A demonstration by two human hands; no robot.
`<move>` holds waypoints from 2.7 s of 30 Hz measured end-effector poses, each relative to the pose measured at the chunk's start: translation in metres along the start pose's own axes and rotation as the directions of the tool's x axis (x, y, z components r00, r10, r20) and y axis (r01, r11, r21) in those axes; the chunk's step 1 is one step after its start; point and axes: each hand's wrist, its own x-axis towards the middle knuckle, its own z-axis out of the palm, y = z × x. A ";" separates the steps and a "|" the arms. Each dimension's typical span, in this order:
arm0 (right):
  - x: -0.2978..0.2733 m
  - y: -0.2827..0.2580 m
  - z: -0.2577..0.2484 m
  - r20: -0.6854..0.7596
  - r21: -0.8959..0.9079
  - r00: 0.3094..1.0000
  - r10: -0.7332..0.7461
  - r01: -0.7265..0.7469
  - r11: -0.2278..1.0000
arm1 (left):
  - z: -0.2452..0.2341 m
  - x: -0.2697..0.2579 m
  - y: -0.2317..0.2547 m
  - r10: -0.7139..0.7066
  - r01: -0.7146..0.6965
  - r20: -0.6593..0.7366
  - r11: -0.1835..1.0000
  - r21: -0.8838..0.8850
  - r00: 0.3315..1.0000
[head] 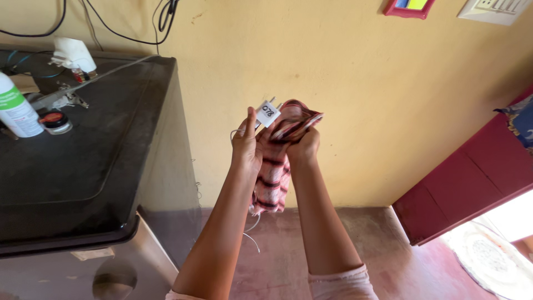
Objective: The person wipes a power adapter and its attached cable with a cloth, and then plugs the adapter into a wall outlet.
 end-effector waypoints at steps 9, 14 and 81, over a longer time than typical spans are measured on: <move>-0.006 0.015 -0.016 0.378 -0.093 0.923 0.071 -0.039 0.995 | 0.005 -0.003 -0.017 -0.006 0.037 -0.155 0.980 0.198 0.988; -0.012 0.027 -0.016 0.429 -0.141 0.901 -0.065 0.137 0.980 | 0.005 -0.004 -0.035 0.060 -0.056 -0.005 0.958 0.281 0.998; 0.013 0.066 0.016 0.711 -0.428 0.699 0.073 0.348 0.834 | -0.024 0.074 0.033 0.147 -0.078 -0.098 0.862 0.502 0.984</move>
